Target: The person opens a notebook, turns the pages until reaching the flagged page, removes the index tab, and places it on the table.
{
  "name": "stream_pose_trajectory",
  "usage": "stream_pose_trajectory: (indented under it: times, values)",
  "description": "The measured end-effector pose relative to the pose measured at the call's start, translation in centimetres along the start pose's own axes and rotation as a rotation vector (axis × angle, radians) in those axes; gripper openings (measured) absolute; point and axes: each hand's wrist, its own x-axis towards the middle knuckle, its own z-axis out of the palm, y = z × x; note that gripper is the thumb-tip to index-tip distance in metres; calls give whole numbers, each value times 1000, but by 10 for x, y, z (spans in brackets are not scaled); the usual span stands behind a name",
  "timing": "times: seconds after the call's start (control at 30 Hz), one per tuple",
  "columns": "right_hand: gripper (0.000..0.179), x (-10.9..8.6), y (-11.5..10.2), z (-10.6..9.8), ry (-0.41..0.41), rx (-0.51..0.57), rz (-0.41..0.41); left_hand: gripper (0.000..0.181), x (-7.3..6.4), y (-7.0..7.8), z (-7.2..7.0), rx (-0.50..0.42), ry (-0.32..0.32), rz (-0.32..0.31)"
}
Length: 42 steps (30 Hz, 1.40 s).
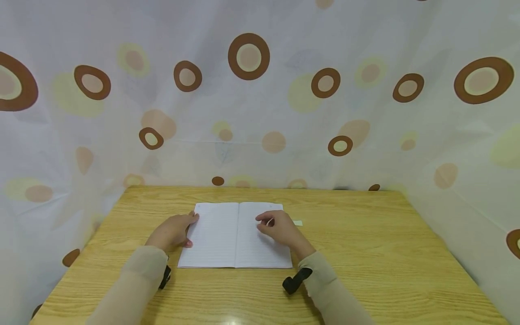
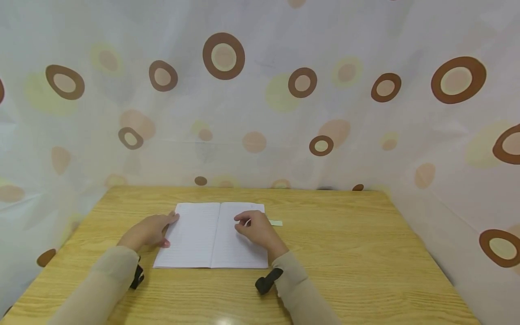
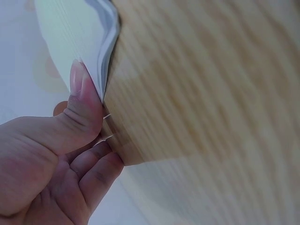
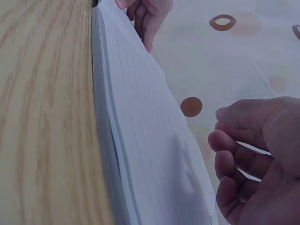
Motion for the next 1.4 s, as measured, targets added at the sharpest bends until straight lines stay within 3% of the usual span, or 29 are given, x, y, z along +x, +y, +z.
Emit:
stream_pose_trajectory:
  times: [0.53,0.93,1.4]
  values:
    - [16,-7,14,-17,84,-10,122,87,2,0,-1,13,-14,-5]
    - [18,-12,31,-33,112,-70,151,88,5,-2,-1,18,-3,9]
    - [22,-17,49,-57,159,-63,154,88,6,-4,0,12,-18,10]
